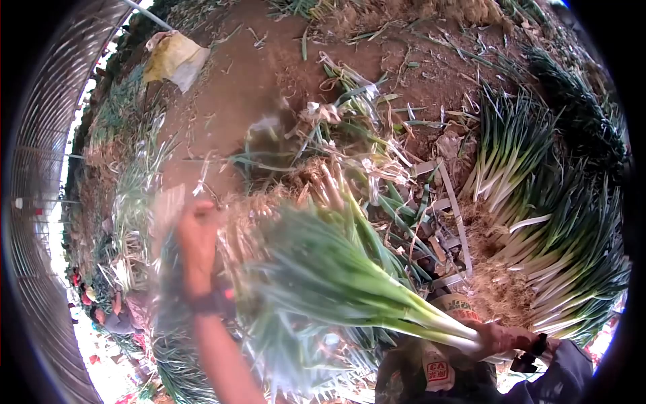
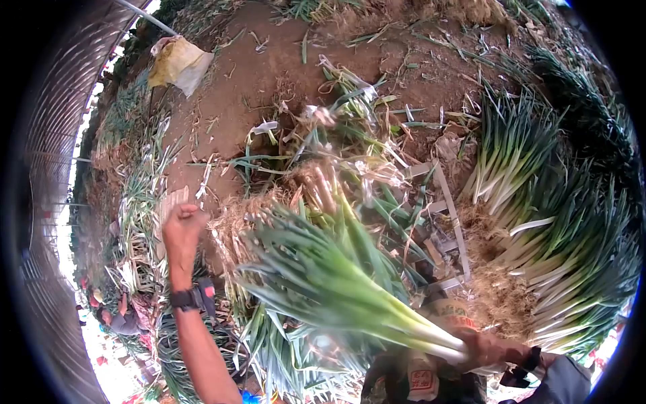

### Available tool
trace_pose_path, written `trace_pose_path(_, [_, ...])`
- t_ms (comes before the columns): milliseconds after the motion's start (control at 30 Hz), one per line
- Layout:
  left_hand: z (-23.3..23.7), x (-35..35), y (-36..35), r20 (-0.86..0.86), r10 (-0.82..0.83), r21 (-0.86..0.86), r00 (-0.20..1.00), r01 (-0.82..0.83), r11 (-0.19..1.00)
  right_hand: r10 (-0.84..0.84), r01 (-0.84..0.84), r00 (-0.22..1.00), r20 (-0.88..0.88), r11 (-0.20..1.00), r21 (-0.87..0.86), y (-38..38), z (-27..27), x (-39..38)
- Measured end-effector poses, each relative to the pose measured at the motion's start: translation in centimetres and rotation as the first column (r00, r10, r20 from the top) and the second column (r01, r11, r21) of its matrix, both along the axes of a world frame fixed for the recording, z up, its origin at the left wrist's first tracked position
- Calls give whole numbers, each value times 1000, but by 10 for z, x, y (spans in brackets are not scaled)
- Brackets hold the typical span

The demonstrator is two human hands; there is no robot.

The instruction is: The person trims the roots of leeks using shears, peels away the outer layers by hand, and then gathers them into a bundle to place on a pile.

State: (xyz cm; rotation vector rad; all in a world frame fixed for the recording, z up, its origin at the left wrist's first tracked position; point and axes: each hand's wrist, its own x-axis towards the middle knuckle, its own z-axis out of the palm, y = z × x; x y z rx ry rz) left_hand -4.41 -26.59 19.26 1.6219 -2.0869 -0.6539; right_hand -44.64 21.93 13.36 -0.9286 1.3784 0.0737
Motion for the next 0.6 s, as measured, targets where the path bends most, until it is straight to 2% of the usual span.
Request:
trace_pose_path(67, [-8, 5, 40, -135, -46, 6, 990, 47, 999, -35, 34, 999, 12, 997, 74, -2, 5, -3])
trace_pose_path(100, [-11, 5, 52, -87, 115, 151, 990, -101, 983, -47, 46, 999, 12, 993, 109, -3, 7, -5])
trace_pose_path(167, [-28, 17, 81, -21, 168, 228, 986, -158, 961, -84, 80, 996, 15, 981, 177, -3, 12, -7])
trace_pose_path(200, [-47, 22, 95, -125, 220, 203, 967, -192, 960, -108, 103, 994, 12, 973, 207, -3, 14, -8])
trace_pose_path(267, [-87, 23, 139, -266, 310, 267, 913, -239, 933, -149, 143, 989, 6, 956, 257, -6, 17, -9])
trace_pose_path(367, [-105, 1, 204, -254, 399, 480, 881, -244, 843, -212, 200, 977, 6, 930, 307, -18, 25, -14])
trace_pose_path(400, [-118, -3, 226, -284, 338, 445, 897, -189, 876, -221, 198, 974, 42, 929, 313, -23, 31, -18])
trace_pose_path(467, [-133, -21, 262, -364, 406, 579, 839, -138, 804, -301, 243, 941, 156, 920, 309, -21, 38, -28])
trace_pose_path(500, [-134, -35, 275, -382, 535, 729, 753, -110, 675, -339, 261, 920, 196, 904, 340, -15, 38, -33])
trace_pose_path(533, [-137, -47, 287, -512, 471, 711, 718, 48, 701, -377, 276, 896, 232, 886, 373, -9, 38, -39])
trace_pose_path(600, [-139, -72, 300, -592, 280, 642, 756, 232, 731, -544, 464, 797, 262, 830, 310, 16, 36, -44])
